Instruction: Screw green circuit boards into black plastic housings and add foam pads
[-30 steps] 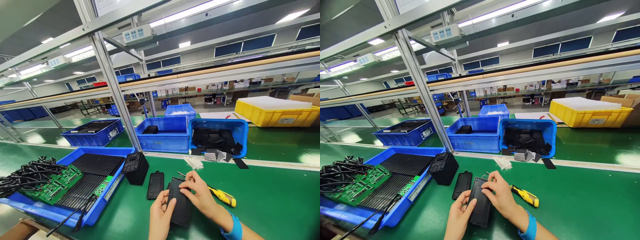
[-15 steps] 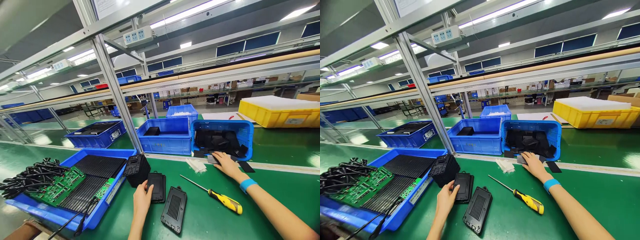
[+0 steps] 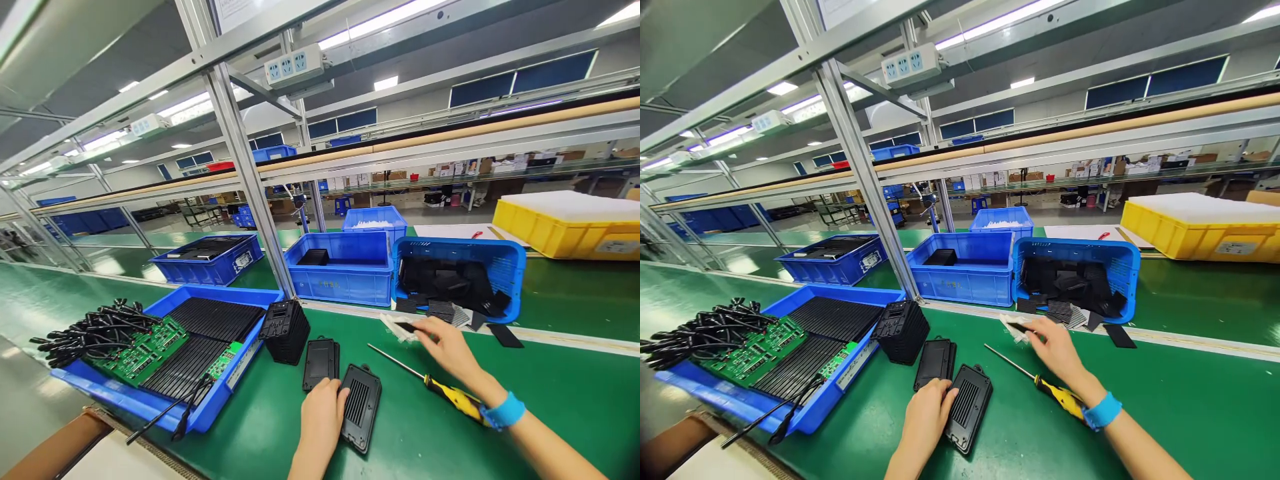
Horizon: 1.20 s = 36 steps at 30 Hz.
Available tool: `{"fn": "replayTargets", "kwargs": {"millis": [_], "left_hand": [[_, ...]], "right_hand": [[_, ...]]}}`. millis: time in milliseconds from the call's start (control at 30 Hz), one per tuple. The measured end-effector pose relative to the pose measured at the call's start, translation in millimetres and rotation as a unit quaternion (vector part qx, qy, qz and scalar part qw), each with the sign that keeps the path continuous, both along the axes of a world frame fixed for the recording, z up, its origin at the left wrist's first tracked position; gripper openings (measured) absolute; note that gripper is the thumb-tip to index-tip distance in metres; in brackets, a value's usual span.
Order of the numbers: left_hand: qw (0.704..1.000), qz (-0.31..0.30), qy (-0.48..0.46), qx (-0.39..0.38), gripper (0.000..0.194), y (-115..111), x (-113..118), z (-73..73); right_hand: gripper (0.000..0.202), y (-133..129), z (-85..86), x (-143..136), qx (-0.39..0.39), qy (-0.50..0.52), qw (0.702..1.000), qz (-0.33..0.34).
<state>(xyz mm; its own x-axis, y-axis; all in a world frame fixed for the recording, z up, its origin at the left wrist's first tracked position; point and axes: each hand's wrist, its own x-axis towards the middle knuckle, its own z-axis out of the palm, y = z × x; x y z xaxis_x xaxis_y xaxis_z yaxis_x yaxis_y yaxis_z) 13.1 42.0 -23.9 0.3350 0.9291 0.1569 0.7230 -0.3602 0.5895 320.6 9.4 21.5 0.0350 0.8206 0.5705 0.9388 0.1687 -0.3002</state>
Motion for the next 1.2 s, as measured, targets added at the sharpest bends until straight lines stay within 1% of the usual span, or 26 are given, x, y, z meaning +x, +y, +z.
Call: {"fn": "replayTargets", "kwargs": {"millis": [67, 133, 200, 267, 333, 400, 500, 567, 633, 667, 700, 733, 867, 933, 967, 1000, 1067, 1133, 1200], "left_hand": [[0.999, 0.001, -0.036, -0.006, 0.031, -1.3, 2.1, -0.6], [0.996, -0.005, -0.092, -0.016, 0.038, -0.9, 1.9, 0.1], [0.986, -0.022, -0.160, -0.045, 0.044, -0.7, 1.3, 0.7], [0.968, -0.040, -0.233, -0.088, 0.050, -2.3, 1.6, 0.2], [0.943, -0.049, -0.301, -0.131, 0.053, -5.8, 2.7, -1.0], [0.917, -0.053, -0.359, -0.166, 0.054, -10.3, 3.8, -1.8], [0.880, -0.068, -0.418, -0.216, 0.056, -16.0, 5.0, -0.3], [0.849, -0.079, -0.460, -0.248, 0.058, -17.4, 5.8, 2.0], [0.823, -0.075, -0.500, -0.257, 0.057, -17.0, 7.1, 4.2], [0.818, -0.071, -0.512, -0.254, 0.055, -16.2, 8.0, 4.9], [0.819, -0.066, -0.514, -0.246, 0.054, -15.0, 8.8, 5.3], [0.831, -0.061, -0.501, -0.233, 0.053, -13.4, 9.5, 5.3], [0.902, -0.032, -0.389, -0.186, 0.058, 1.7, 5.0, 4.3], [0.930, 0.002, -0.335, -0.155, 0.064, 16.2, -3.6, 4.7], [0.941, 0.024, -0.309, -0.138, 0.068, 24.9, -8.8, 5.2], [0.953, 0.049, -0.275, -0.119, 0.073, 33.9, -14.1, 5.8], [0.972, 0.093, -0.199, -0.085, 0.081, 50.7, -23.1, 6.5], [0.983, 0.114, -0.129, -0.059, 0.082, 62.2, -28.1, 6.2], [0.990, 0.118, -0.073, -0.035, 0.078, 66.4, -29.3, 5.3]], "right_hand": [[0.027, -8.6, 1.0, -34.4, 0.005, 0.010, 0.997, 0.078], [0.026, -14.7, -2.6, -63.1, 0.015, 0.008, 0.990, 0.142], [0.028, -17.8, -9.1, -83.1, 0.033, -0.006, 0.981, 0.189], [0.030, -18.9, -15.7, -95.0, 0.053, -0.026, 0.974, 0.219], [0.032, -20.0, -19.5, -101.7, 0.069, -0.047, 0.968, 0.236], [0.035, -22.4, -18.8, -106.2, 0.077, -0.074, 0.964, 0.246], [0.039, -28.4, -11.4, -112.7, 0.067, -0.127, 0.955, 0.258], [0.039, -32.2, -6.5, -117.2, 0.059, -0.154, 0.952, 0.257], [0.037, -34.7, -4.5, -121.0, 0.058, -0.166, 0.954, 0.244], [0.035, -35.5, -4.8, -122.5, 0.059, -0.168, 0.955, 0.236], [0.035, -35.9, -5.6, -123.7, 0.057, -0.169, 0.957, 0.228], [0.035, -36.2, -6.7, -124.6, 0.050, -0.170, 0.959, 0.220], [0.047, -34.6, -6.8, -121.6, -0.014, -0.189, 0.963, 0.192], [0.052, -30.8, -1.7, -110.6, -0.058, -0.206, 0.965, 0.150], [0.050, -27.8, 2.0, -100.8, -0.081, -0.211, 0.968, 0.112], [0.044, -24.5, 6.1, -87.7, -0.105, -0.213, 0.969, 0.065], [0.031, -18.1, 14.2, -51.5, -0.151, -0.205, 0.966, -0.053], [0.027, -15.1, 19.5, -6.3, -0.187, -0.191, 0.946, -0.182], [0.016, -17.5, 20.4, 39.1, -0.221, -0.177, 0.906, -0.314]]}}
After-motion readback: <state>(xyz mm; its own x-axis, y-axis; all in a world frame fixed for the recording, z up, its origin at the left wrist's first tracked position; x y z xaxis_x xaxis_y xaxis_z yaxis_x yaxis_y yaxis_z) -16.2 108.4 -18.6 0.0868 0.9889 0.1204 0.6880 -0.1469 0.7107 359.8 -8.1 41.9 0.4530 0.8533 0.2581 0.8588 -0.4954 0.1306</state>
